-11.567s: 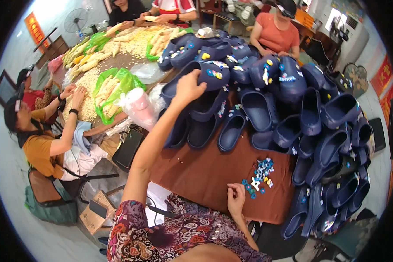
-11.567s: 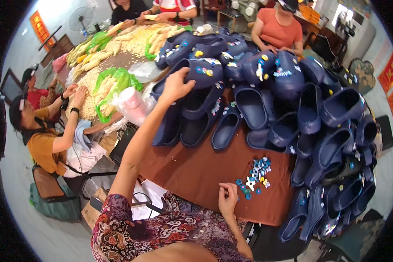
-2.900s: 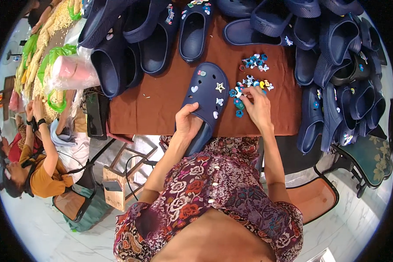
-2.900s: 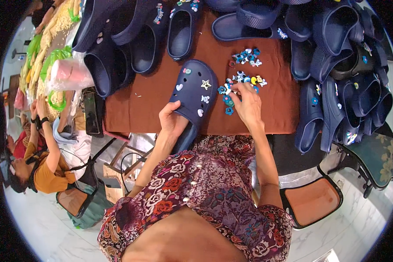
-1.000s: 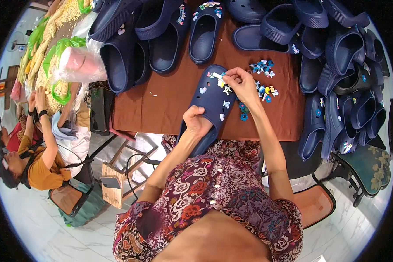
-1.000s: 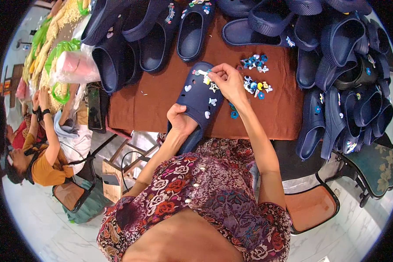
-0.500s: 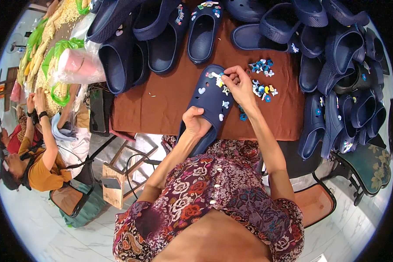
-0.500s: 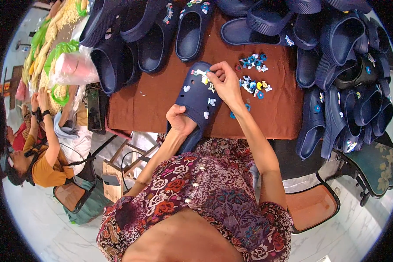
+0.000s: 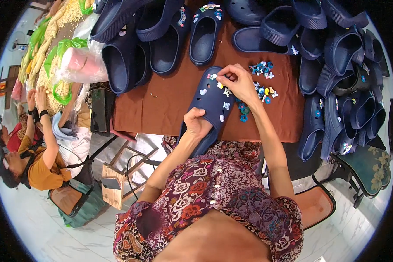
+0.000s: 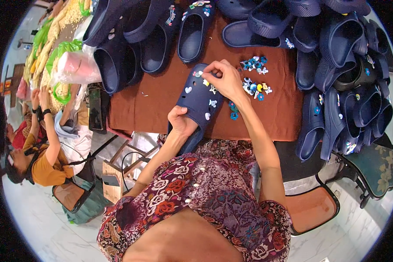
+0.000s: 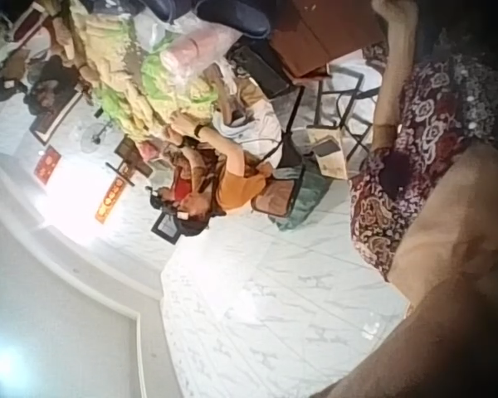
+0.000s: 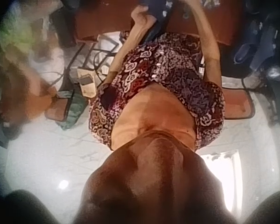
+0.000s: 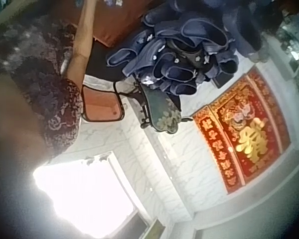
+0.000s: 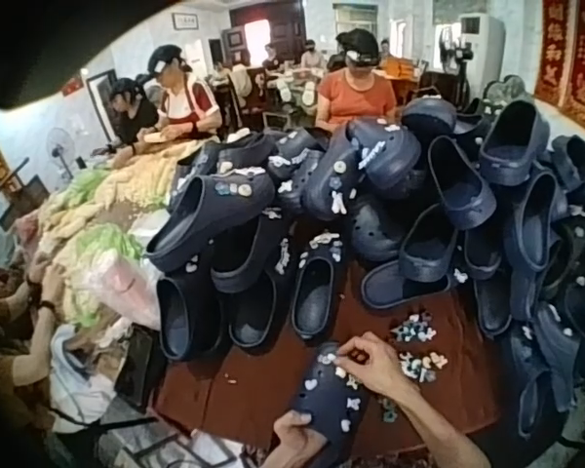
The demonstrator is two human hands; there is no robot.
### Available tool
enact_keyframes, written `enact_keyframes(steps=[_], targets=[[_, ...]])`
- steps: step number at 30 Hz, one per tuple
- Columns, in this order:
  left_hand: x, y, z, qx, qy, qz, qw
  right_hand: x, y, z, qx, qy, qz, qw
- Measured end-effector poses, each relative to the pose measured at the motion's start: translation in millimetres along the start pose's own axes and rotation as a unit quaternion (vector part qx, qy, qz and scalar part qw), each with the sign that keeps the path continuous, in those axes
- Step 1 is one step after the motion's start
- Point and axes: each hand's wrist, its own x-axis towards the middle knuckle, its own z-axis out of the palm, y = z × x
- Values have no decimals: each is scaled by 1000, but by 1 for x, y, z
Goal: Attaching decorative charms and accessories to blue clog-style shoes at a work table.
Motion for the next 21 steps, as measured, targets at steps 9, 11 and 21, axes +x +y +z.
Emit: enact_keyframes(steps=[9, 11, 21], targets=[[0, 0, -1, -15, 10, -1, 1000, 4, 2, 9, -2, 28, 46, 999], [0, 1, 0, -16, 9, 0, 1000, 4, 2, 10, -3, 29, 46, 999], [1, -1, -2, -6, 8, 3, 1000, 1, -10, 7, -121, 34, -156, 980]])
